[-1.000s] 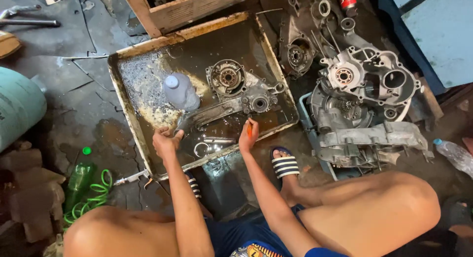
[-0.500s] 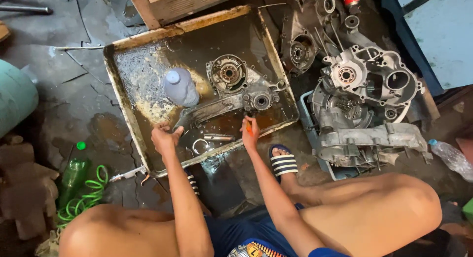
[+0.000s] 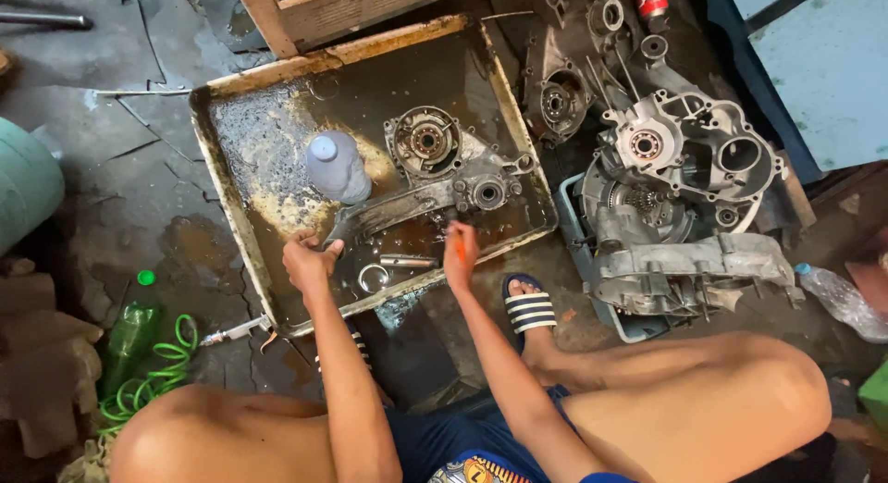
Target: Cleaning motorcycle engine components in a tray of solvent using a brush
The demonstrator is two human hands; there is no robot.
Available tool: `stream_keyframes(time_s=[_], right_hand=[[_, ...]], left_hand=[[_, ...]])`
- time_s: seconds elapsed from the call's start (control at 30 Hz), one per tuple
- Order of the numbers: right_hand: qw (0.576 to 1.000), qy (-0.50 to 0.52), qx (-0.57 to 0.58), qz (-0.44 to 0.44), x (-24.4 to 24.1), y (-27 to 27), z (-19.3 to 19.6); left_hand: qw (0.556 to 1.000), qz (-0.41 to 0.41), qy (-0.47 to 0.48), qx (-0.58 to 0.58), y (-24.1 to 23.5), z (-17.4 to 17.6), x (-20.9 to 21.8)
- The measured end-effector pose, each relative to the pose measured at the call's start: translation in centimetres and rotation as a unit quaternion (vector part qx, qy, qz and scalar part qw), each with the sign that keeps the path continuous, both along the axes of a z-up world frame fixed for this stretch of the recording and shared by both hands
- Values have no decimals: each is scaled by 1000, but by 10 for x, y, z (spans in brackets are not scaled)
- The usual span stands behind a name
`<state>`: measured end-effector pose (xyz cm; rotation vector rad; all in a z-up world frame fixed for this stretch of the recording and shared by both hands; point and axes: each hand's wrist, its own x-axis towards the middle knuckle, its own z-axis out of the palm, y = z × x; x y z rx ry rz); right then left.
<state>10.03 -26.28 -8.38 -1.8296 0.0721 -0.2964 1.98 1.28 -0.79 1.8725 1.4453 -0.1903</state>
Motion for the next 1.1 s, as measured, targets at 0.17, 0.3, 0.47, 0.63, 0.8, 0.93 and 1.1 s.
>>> stream_keyframes(time_s=[0.17, 0.3, 0.47, 0.63, 0.8, 0.93, 1.1], right_hand=[[999, 25, 1, -30, 2, -1, -8], [998, 62, 30, -1, 4, 3, -10], [996, 75, 33, -41, 8, 1, -36], [986, 63, 83, -128, 14, 2, -46], [990, 76, 97, -64, 13, -3, -45], [991, 79, 63, -83, 12, -3, -35], [990, 84, 59, -98, 13, -7, -38]], left_hand=[[1000, 3, 0, -5, -6, 16, 0], [1000, 3, -5, -14, -3, 11, -1], [1000, 7, -6, -12, 1, -1, -3], [1000, 5, -13, -4, 2, 5, -1], [1000, 5, -3, -9, -3, 14, -1], [1000, 9, 5, -7, -1, 3, -1], [1000, 17, -12, -17, -5, 16, 0]])
